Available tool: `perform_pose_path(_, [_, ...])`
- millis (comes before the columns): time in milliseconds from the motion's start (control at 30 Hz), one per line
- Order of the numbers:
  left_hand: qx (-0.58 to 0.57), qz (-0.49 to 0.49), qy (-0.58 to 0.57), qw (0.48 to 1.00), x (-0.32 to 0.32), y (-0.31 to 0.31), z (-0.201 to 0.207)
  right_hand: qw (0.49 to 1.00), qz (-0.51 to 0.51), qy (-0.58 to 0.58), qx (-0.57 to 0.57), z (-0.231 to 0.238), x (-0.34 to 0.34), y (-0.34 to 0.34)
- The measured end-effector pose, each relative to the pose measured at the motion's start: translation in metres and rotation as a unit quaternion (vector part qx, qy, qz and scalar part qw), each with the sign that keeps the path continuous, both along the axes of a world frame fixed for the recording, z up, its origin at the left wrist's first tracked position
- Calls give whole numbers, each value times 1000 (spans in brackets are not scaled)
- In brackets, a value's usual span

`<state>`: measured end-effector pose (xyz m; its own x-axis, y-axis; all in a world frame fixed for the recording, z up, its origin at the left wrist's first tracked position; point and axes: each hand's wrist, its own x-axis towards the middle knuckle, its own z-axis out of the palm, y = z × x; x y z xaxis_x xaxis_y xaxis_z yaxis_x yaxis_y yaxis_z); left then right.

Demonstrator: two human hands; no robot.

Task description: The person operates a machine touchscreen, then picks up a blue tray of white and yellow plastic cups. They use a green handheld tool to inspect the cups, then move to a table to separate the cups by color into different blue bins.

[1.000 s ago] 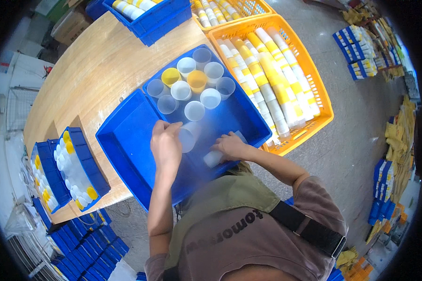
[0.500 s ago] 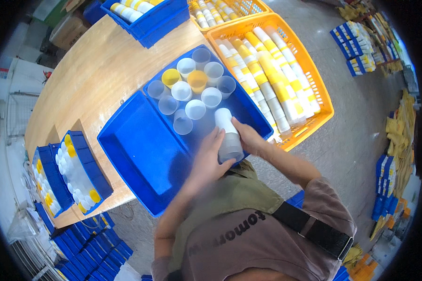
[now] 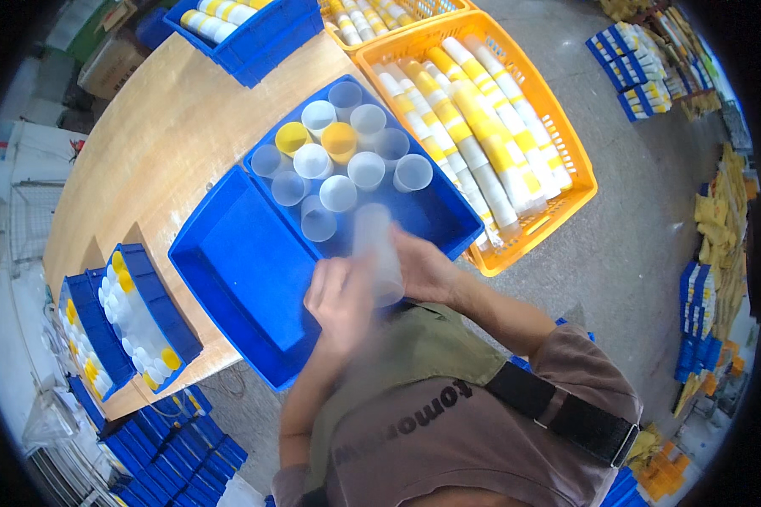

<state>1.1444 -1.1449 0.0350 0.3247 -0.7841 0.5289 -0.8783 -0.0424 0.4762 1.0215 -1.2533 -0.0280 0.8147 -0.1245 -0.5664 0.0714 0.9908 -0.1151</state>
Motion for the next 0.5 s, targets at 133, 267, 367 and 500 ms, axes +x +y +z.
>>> perform_pose_path(133, [-5, -17, 2, 1000, -2, 13, 2, 995, -52, 15, -86, -23, 18, -8])
perform_pose_path(267, [95, 40, 25, 994, 4, 21, -7, 995, -81, 51, 14, -57, 9, -39])
perform_pose_path(367, [139, 36, 98, 985, 9, 19, -25, 992, -33, 107, -55, -70, -8, -34])
perform_pose_path(500, [105, 50, 118, 986, 12, 4, -50, 976, 16, 150, -159, -73, -23, -19])
